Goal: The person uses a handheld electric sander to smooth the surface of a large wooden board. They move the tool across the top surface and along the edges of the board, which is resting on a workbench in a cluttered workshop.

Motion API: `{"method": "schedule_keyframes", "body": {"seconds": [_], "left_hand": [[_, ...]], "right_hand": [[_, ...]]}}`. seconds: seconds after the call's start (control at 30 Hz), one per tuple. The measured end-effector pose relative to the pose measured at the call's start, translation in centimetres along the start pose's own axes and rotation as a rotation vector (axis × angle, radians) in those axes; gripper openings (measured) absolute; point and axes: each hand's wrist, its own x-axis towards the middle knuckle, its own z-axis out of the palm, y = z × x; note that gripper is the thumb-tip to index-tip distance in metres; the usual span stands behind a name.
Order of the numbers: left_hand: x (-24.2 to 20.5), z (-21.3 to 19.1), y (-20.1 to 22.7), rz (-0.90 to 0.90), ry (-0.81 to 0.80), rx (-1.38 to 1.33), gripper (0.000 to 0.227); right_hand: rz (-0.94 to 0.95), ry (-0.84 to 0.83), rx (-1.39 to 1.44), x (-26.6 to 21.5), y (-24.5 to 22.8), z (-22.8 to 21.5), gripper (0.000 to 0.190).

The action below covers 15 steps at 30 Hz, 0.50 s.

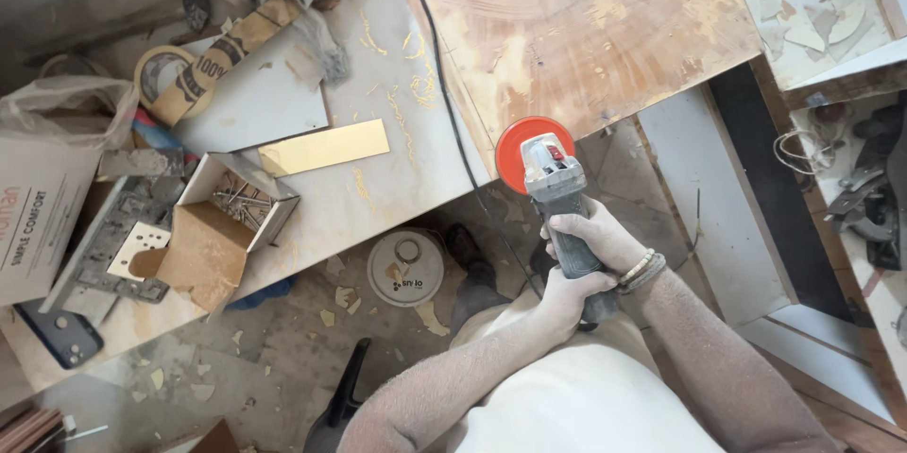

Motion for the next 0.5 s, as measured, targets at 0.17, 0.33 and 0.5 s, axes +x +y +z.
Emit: {"method": "schedule_keyframes", "body": {"seconds": [0.17,0.33,0.5], "left_hand": [[0.8,0.8,0.6,-0.034,-0.02,0.1,0.029],[3.2,3.2,0.2,-0.093,-0.077,0.189,0.03],[5.6,6.0,-1.0,-0.089,-0.076,0.11,0.031]], "right_hand": [[-0.049,0.044,0.066,-0.2,0.1,-1.8,0.047],[-0.055,0.162,0.143,-1.0,-0.5,-5.3,0.048],[-0.063,0.167,0.088,-1.4,-2.0,-8.6,0.048]]}}
